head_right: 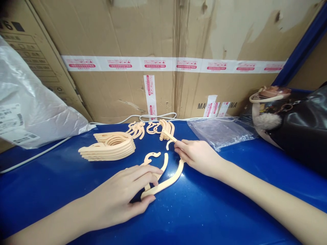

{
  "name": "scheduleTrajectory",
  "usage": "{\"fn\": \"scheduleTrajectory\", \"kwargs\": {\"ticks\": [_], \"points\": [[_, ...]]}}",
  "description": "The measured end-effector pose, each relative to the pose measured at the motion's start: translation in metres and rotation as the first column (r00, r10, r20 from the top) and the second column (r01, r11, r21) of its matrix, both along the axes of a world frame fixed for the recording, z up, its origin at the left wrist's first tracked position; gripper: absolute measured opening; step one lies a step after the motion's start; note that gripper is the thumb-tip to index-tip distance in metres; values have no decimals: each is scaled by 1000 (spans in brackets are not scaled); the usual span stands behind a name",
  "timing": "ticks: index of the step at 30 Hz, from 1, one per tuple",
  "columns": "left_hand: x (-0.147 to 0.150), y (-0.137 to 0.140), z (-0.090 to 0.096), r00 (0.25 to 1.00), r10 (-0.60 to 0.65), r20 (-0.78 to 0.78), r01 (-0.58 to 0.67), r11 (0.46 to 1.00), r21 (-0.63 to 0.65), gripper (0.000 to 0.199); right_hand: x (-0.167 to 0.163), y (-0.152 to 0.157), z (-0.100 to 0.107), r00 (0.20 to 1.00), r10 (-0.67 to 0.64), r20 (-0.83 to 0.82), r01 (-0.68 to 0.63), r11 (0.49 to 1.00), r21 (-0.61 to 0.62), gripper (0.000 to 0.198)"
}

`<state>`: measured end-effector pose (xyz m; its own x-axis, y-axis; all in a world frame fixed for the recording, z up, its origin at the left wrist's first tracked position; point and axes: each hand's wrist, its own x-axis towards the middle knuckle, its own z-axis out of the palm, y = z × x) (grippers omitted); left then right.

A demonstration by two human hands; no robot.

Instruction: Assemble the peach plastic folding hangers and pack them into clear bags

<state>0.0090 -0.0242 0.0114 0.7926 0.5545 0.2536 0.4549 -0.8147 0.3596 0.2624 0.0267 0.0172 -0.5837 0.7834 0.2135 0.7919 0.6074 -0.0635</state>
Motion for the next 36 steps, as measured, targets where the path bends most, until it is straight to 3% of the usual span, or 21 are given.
{"fn": "scheduleTrajectory", "kwargs": {"ticks": [5, 17, 23, 28, 31, 36], "points": [[0, -2, -2, 999, -50, 18, 50, 999, -7, 23, -2, -4, -2, 998, 1, -64, -2, 1000, -26, 8], [-2, -3, -2, 995, -99, -23, 99, 995, -1, 40, -5, -4, -9, 996, 70, -51, -67, 997, 42, 10], [-3, -2, -1, 992, -128, -3, 128, 984, 122, 30, -7, -10, -11, 965, 254, -64, -253, 967, 21, 17], [-2, -2, 0, 991, -125, -40, 131, 959, 250, 24, -11, -17, -13, 949, 316, -25, -315, 949, 18, 15], [0, -2, 0, 992, -108, -70, 122, 962, 244, 22, -15, -19, -11, 947, 318, -42, -317, 948, 11, 19], [0, -2, 0, 990, -119, -81, 137, 953, 270, 25, -20, -15, -3, 946, 227, -231, -233, 972, 2, 25]]}}
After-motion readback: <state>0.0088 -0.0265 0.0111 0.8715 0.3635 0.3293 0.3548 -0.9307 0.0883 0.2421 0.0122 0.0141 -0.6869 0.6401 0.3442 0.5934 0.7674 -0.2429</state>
